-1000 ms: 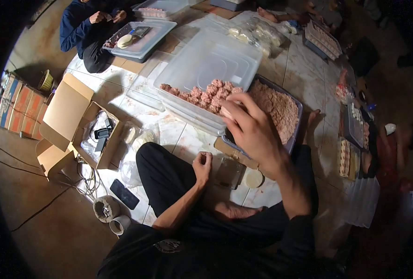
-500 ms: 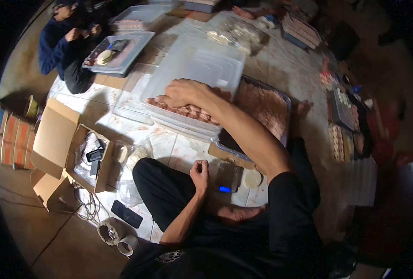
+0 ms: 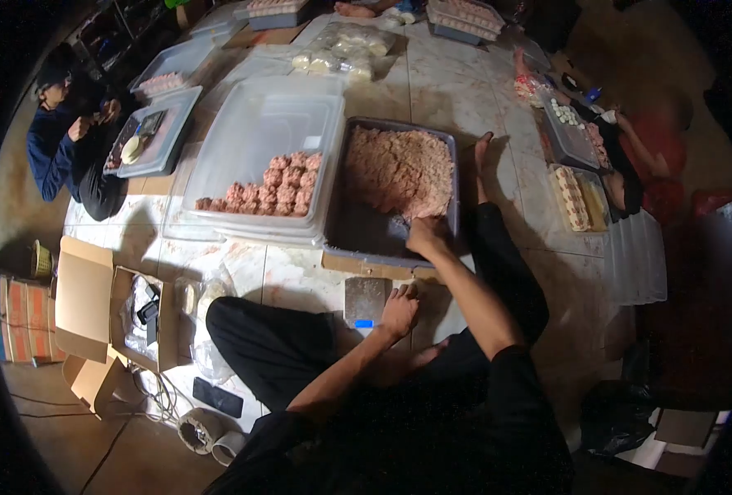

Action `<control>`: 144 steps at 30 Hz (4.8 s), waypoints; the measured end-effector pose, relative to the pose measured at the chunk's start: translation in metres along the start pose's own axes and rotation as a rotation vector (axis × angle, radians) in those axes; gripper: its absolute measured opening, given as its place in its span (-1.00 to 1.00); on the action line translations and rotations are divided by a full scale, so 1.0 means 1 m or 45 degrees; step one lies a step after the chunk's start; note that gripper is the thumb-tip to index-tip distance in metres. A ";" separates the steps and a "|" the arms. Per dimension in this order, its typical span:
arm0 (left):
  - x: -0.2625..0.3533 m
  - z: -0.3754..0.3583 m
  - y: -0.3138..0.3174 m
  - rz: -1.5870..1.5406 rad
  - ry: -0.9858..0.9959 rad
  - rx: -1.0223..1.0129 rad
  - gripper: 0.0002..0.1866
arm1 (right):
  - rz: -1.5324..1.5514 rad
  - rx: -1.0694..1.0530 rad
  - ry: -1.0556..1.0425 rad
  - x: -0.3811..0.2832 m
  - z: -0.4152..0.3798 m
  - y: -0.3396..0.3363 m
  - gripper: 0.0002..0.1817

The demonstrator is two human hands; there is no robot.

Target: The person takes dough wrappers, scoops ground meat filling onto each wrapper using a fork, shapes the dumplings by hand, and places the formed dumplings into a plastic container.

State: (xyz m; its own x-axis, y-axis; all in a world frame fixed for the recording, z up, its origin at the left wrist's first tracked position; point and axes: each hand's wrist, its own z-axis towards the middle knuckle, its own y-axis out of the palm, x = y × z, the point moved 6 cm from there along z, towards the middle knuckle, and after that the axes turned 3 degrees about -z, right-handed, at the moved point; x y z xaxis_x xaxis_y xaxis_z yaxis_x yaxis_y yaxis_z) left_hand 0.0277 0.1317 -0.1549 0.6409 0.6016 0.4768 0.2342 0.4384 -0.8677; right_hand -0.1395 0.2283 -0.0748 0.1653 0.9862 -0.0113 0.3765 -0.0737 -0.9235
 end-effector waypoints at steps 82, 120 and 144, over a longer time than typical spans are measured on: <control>-0.084 -0.074 -0.176 -2.801 -0.857 0.752 0.08 | 0.707 0.315 -0.804 -0.099 -0.215 -0.076 -0.86; -0.051 -0.042 -0.265 -1.152 -0.332 0.654 -0.65 | 1.352 0.428 -0.720 -0.070 -0.193 -0.032 -0.77; -0.036 -0.059 -0.310 -1.205 -0.375 0.636 -0.55 | 0.873 0.732 -0.793 -0.051 -0.240 -0.130 -0.87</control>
State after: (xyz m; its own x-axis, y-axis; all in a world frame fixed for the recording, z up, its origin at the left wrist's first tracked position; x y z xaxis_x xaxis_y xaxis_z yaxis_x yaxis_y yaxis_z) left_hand -0.0245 -0.0656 0.0887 0.1448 -0.0126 0.9894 0.1741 0.9846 -0.0129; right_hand 0.0216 0.1515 0.1379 -0.3741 0.6759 -0.6350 -0.1290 -0.7160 -0.6861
